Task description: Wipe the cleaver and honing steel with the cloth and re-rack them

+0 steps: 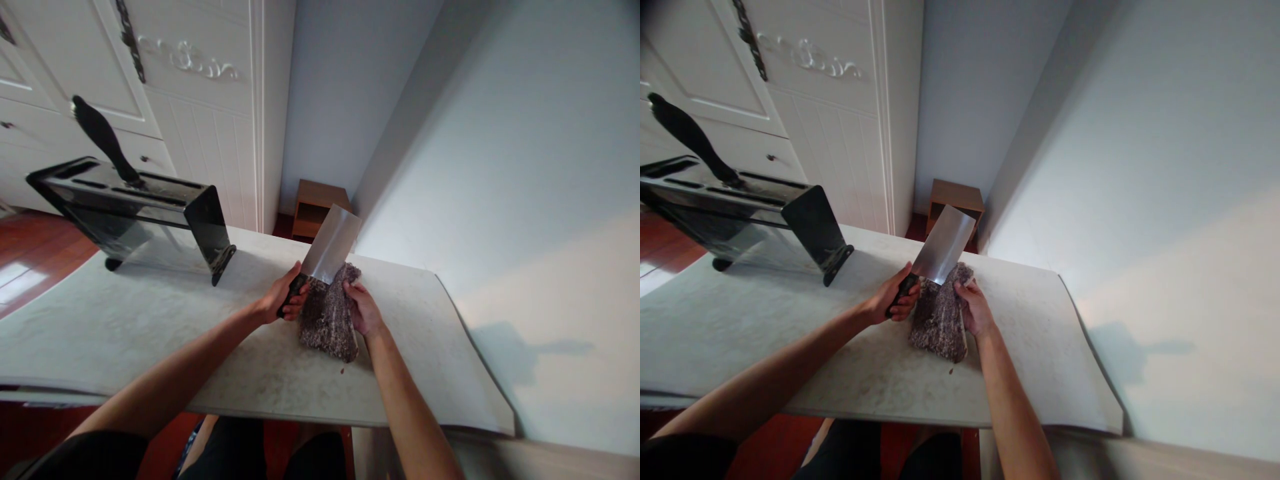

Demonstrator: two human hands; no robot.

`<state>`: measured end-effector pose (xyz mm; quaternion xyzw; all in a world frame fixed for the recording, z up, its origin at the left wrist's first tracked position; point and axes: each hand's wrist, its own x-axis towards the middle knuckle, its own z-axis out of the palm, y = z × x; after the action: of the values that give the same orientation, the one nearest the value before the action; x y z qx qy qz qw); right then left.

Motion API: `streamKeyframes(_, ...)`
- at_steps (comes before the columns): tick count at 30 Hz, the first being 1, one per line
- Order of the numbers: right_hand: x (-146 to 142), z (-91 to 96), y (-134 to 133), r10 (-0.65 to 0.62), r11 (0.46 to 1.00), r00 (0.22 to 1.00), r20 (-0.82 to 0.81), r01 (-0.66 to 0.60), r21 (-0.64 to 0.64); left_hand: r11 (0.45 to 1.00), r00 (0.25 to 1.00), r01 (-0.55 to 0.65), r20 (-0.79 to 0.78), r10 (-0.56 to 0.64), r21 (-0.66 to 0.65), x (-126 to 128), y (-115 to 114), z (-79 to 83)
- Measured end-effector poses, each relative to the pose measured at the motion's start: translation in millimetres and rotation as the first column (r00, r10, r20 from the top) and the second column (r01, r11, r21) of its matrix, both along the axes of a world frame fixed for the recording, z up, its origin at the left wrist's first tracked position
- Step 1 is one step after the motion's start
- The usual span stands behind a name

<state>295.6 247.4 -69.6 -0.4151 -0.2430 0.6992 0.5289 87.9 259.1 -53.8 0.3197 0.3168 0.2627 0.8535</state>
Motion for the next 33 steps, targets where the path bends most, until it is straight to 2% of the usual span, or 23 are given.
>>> streamKeyframes(3,-4,2.8,-3,0.051,0.999,0.998,0.028,-0.051,-0.001,1.000,1.000,0.005,0.012,-0.004,-0.027,0,1,0.6)
streamKeyframes(5,-6,4.6,-3,0.034,0.999,0.999,0.027,-0.034,0.003,0.999,1.000,0.021,0.017,-0.020,-0.042,0,1,0.4)
streamKeyframes(11,-3,4.3,0,-0.077,0.997,0.997,0.025,0.077,0.006,0.990,0.991,0.133,0.029,-0.132,-0.054,-8,6,-2.7)
streamKeyframes(18,4,1.8,6,-0.222,0.975,0.975,0.025,0.222,0.021,0.949,0.953,0.300,-0.010,-0.302,-0.093,-23,16,-4.9)
streamKeyframes(24,7,8.7,9,-0.349,0.936,0.934,-0.075,0.343,-0.084,0.917,0.922,0.373,-0.057,-0.384,-0.144,-30,20,-4.0)
streamKeyframes(27,16,5.9,12,-0.399,0.914,0.914,-0.070,0.391,-0.107,0.912,0.913,0.381,-0.093,-0.397,-0.152,-32,20,-1.7)
streamKeyframes(29,25,-0.5,14,-0.413,0.910,0.910,-0.048,0.410,-0.055,0.912,0.909,0.384,-0.118,-0.401,-0.142,-32,18,-0.2)
streamKeyframes(31,36,-8.3,16,-0.413,0.908,0.910,-0.033,0.415,0.055,0.913,0.906,0.386,-0.132,-0.403,-0.134,-30,17,0.8)
streamKeyframes(33,45,-13.8,16,-0.442,0.889,0.897,-0.028,0.442,0.118,0.919,0.911,0.373,-0.138,-0.389,-0.129,-29,16,0.9)
